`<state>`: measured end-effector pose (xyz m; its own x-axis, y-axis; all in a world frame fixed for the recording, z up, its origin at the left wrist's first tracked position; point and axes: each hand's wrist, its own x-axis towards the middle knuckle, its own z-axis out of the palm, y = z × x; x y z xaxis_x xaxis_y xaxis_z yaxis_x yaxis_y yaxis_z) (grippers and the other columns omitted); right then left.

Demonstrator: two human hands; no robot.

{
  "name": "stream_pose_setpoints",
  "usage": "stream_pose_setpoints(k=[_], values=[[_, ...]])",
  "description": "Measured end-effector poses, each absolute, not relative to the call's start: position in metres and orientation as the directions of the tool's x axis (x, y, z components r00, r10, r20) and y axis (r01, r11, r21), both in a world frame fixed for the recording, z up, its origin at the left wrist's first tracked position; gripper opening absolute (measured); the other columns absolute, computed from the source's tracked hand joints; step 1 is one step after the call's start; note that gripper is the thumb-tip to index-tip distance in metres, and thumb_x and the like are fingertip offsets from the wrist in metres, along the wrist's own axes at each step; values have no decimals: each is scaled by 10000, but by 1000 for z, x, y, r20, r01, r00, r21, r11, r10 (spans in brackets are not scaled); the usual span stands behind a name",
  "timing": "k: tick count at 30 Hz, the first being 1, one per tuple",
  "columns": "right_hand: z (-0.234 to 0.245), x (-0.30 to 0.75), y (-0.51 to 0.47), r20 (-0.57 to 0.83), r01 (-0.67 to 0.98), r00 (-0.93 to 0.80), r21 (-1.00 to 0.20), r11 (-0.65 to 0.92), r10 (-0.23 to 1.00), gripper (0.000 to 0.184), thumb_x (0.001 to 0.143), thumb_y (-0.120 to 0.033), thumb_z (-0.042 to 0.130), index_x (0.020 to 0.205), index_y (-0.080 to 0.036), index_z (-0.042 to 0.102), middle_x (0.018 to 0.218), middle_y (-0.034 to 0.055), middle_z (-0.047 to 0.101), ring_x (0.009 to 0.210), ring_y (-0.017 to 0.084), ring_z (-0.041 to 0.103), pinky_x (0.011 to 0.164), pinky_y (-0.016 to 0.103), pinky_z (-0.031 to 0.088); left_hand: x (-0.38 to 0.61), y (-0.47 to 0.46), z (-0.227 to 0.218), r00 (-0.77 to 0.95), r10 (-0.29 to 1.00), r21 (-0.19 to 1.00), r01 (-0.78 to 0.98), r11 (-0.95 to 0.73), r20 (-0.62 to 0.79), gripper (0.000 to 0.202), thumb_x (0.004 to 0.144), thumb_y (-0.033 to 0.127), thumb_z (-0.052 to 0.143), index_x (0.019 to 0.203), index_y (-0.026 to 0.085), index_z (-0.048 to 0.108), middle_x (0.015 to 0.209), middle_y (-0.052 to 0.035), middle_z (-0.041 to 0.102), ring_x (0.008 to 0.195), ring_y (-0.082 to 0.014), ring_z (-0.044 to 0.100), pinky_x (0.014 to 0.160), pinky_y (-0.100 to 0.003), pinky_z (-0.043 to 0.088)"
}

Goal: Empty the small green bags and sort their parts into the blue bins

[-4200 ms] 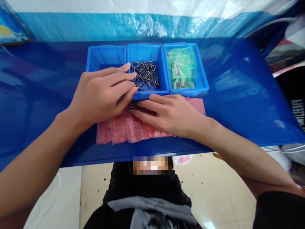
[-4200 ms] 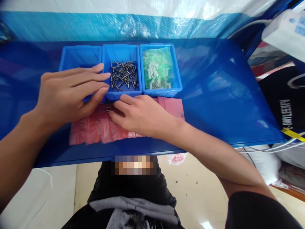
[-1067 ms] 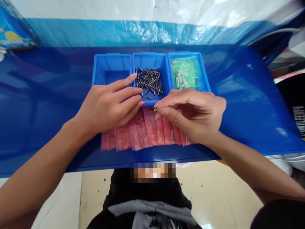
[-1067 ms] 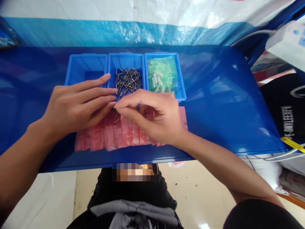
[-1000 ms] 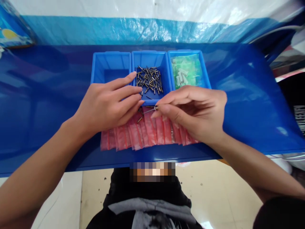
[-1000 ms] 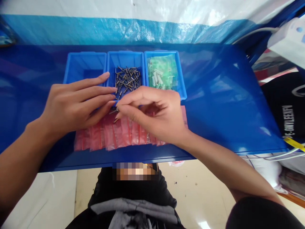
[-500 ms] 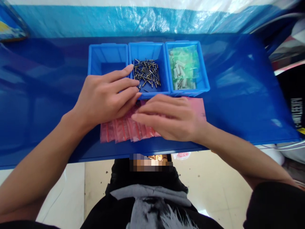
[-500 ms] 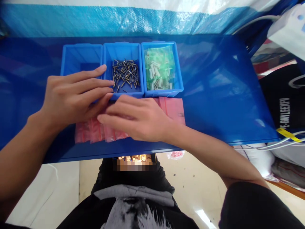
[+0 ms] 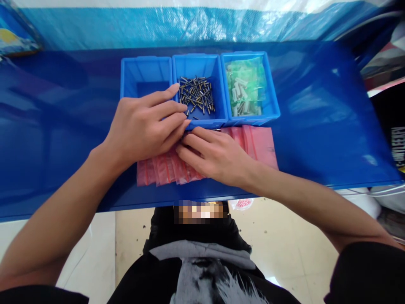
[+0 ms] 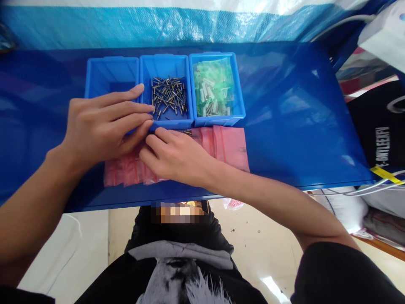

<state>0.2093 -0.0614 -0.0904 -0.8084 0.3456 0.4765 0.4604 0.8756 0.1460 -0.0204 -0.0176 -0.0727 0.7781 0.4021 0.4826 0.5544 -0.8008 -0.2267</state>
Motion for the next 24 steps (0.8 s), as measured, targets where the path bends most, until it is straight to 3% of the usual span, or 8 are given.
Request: stream_pose_setpoints(k=[3, 6, 10, 13, 17, 20, 22, 24], values=[[-87, 213, -60, 553, 449, -742, -11, 893, 380, 257, 1103, -109, 494, 1093, -154, 747, 985, 76, 751, 905, 201, 635, 823, 344, 598, -20, -17, -72, 772, 413, -222, 564, -796, 483, 202, 1095, 307, 566, 1129, 221, 746, 1227, 10, 816, 1346, -248, 720, 809, -327, 665], [-76, 218, -60, 604, 357, -594, -395, 847, 532, 150, 1080, -181, 606, 1036, -200, 747, 1034, 77, 751, 967, 187, 670, 876, 348, 606, -21, -16, -73, 756, 418, -156, 555, -817, 503, 194, 1093, 325, 584, 1104, 213, 741, 1230, -4, 815, 1352, -273, 716, 812, -339, 664], [-59, 225, -63, 439, 146, -458, -821, 552, 773, 60, 992, -258, 764, 943, -244, 731, 835, -11, 723, 719, 132, 668, 649, 299, 565, -21, -17, -73, 742, 507, -61, 587, -807, 439, 244, 1111, 357, 562, 1048, 216, 752, 1250, -6, 810, 1386, -273, 693, 884, -347, 665], [-53, 228, -63, 276, -23, -422, -956, 294, 864, 76, 960, -244, 808, 959, -235, 732, 749, -44, 744, 595, 111, 668, 556, 264, 566, -20, -19, -71, 750, 507, -114, 599, -792, 425, 261, 1115, 344, 545, 1047, 213, 760, 1228, 0, 815, 1380, -256, 696, 867, -322, 662], [-54, 230, -62, 252, -124, -328, -967, 223, 911, 218, 1033, -244, 717, 1250, -225, 718, 1174, 36, 837, 780, 151, 792, 623, 290, 656, -19, -19, -72, 757, 485, -142, 590, -795, 438, 260, 1121, 325, 520, 1063, 207, 745, 1228, 13, 813, 1380, -258, 697, 869, -325, 667], [-59, 232, -62, 425, 81, -357, -873, 481, 832, 291, 1059, -154, 632, 1330, -237, 699, 1267, 39, 811, 875, 144, 803, 683, 282, 665, -20, -19, -74, 757, 448, -160, 575, -803, 475, 237, 1121, 313, 507, 1103, 207, 718, 1238, 11, 807, 1371, -269, 704, 828, -343, 677], [-64, 232, -62, 576, 303, -527, -560, 771, 625, 256, 1059, -101, 595, 1238, -226, 732, 1188, 35, 821, 932, 150, 788, 778, 293, 662, -20, -19, -75, 749, 424, -149, 562, -813, 509, 225, 1123, 301, 497, 1148, 204, 699, 1243, 6, 804, 1365, -280, 708, 808, -359, 683], [-71, 230, -61, 541, 399, -726, -171, 901, 424, 242, 1080, -95, 553, 1226, -176, 729, 1170, 70, 815, 1002, 186, 764, 819, 329, 643, -20, -19, -75, 745, 409, -148, 555, -819, 527, 221, 1123, 293, 490, 1152, 204, 690, 1228, 8, 805, 1348, -285, 718, 788, -366, 686]])
